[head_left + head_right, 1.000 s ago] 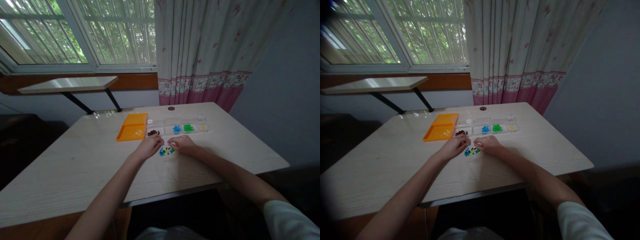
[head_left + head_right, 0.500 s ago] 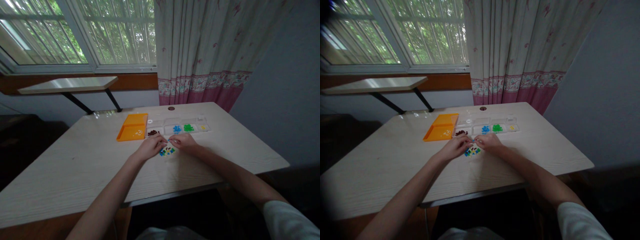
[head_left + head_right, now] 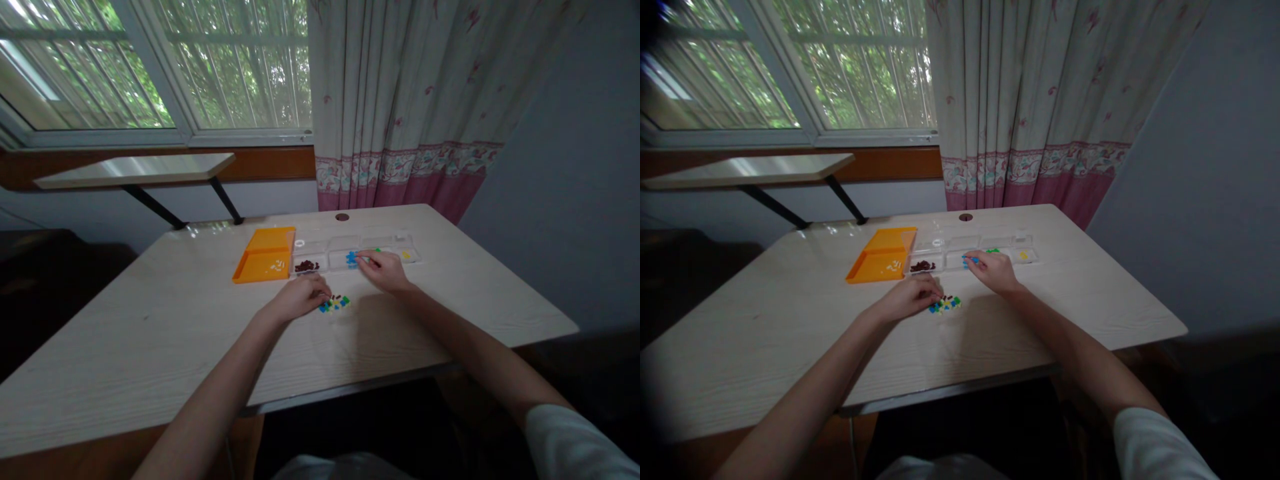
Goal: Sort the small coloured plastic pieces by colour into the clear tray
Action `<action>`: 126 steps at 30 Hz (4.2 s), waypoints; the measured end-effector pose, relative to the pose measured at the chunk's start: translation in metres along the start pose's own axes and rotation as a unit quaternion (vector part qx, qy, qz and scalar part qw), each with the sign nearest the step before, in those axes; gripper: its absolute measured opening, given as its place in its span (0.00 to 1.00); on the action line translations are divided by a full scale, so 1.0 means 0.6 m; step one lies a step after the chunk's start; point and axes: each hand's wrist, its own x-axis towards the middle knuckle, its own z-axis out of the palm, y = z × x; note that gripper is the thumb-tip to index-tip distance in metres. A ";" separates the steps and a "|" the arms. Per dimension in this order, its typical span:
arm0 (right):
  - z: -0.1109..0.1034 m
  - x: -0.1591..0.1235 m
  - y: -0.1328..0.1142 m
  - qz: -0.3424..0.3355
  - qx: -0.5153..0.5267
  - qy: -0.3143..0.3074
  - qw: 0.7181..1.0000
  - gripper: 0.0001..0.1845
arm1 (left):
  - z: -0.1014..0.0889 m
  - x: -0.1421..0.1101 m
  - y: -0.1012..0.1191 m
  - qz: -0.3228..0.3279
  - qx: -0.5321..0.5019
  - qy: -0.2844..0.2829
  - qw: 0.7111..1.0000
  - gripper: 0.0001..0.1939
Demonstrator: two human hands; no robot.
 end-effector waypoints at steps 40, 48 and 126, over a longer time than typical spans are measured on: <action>0.030 -0.016 -0.046 -0.089 0.057 -0.121 0.987 0.13 | 0.026 0.020 0.003 -0.094 -0.193 0.216 0.953 0.11; 0.027 -0.014 -0.048 -0.077 0.061 -0.135 0.986 0.12 | 0.019 0.016 0.010 -0.062 -0.115 0.200 0.971 0.08; 0.013 -0.004 -0.014 0.030 0.142 -0.382 0.913 0.11 | -0.022 -0.008 0.008 -0.078 0.014 0.371 0.925 0.08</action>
